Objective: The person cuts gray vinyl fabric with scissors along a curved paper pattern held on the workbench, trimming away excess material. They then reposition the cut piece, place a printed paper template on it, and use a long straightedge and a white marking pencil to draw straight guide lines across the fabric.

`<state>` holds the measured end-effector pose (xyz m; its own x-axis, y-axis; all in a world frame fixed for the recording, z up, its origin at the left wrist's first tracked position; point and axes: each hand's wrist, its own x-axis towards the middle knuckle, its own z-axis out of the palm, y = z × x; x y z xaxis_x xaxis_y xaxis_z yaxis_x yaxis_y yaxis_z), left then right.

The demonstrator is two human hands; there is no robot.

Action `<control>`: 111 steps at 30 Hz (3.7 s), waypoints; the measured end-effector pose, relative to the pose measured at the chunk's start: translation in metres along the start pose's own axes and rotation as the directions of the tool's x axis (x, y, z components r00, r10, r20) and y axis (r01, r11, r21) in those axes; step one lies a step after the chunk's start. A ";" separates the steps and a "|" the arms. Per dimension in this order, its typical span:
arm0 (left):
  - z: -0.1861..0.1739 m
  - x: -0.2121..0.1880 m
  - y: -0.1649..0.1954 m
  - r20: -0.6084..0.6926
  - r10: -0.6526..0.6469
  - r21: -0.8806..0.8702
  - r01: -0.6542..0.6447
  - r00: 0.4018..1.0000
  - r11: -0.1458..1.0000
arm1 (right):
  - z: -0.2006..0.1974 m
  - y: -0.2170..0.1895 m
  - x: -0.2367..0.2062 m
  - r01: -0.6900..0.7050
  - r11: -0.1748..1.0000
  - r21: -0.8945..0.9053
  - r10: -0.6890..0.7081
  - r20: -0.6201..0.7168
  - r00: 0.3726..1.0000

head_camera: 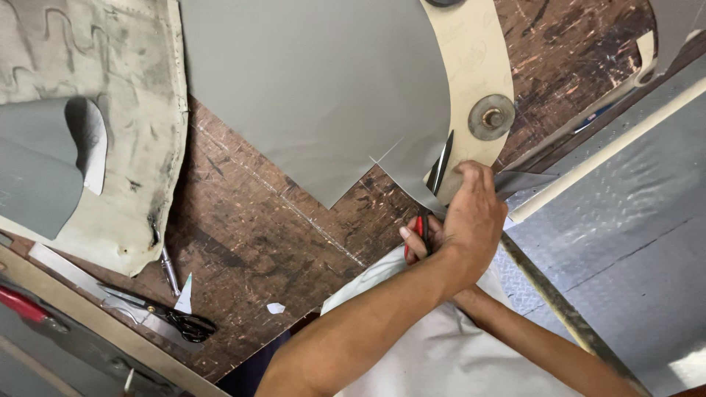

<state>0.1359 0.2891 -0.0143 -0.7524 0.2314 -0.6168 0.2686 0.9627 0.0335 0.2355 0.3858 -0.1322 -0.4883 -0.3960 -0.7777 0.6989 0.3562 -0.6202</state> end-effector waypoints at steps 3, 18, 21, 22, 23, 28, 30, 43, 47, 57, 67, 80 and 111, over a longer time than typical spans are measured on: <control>-0.002 0.000 -0.003 0.003 0.011 0.019 -0.011 1.000 1.000 | -0.004 -0.011 0.000 0.009 0.999 -0.039 -0.008 0.022 1.000; -0.004 0.005 -0.001 0.041 -0.030 -0.048 0.032 0.999 0.998 | -0.020 -0.021 0.003 -0.023 0.989 -0.147 0.025 0.013 1.000; -0.006 0.003 -0.002 0.040 -0.033 -0.047 0.034 0.999 0.998 | -0.026 -0.025 0.008 -0.050 0.985 -0.164 0.055 0.028 0.998; -0.006 0.002 -0.002 0.035 -0.031 -0.046 0.032 0.999 0.998 | -0.029 -0.027 0.009 -0.078 0.983 -0.166 0.084 0.027 0.996; -0.007 0.002 -0.003 0.027 -0.049 -0.025 0.050 0.998 0.998 | -0.031 -0.029 0.011 -0.091 0.988 -0.129 0.095 0.026 0.995; -0.013 0.001 -0.006 0.052 -0.025 -0.061 0.028 0.998 0.998 | -0.039 -0.039 0.013 -0.227 0.964 -0.140 0.221 -0.051 0.974; -0.015 0.001 -0.008 0.078 -0.012 -0.048 0.016 0.997 0.999 | -0.042 -0.042 0.013 -0.137 0.967 -0.213 0.128 -0.055 0.990; -0.024 0.016 -0.014 0.110 -0.119 -0.208 0.140 0.987 0.968 | -0.065 -0.059 0.031 -0.044 0.883 -0.468 0.069 0.037 0.997; -0.014 0.021 -0.014 0.017 -0.211 -0.394 0.200 0.977 0.897 | -0.083 -0.064 0.027 0.380 0.833 -0.401 -0.277 0.294 0.915; 0.060 0.005 -0.057 -0.138 -0.896 -0.964 0.152 0.422 0.220 | -0.086 -0.095 0.034 0.083 0.947 -0.310 0.019 0.314 0.949; 0.072 0.002 -0.054 -0.095 -0.873 -0.939 0.247 0.479 0.238 | -0.084 -0.143 0.034 0.028 0.932 -0.363 0.072 0.260 0.963; 0.067 0.006 -0.051 -0.052 -0.888 -0.937 0.286 0.456 0.202 | -0.097 -0.167 0.047 -0.009 0.929 -0.369 0.123 0.286 0.950; -0.025 0.137 -0.152 -0.258 -0.874 -0.817 0.389 0.412 0.425 | -0.106 -0.199 0.062 -0.031 0.916 -0.401 0.203 0.394 0.896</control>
<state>-0.0234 0.1777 -0.0843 -0.6998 -0.7098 -0.0810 -0.6706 0.6135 0.4170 0.0110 0.3801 -0.0682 -0.0897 -0.6163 -0.7824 0.4457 0.6776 -0.5850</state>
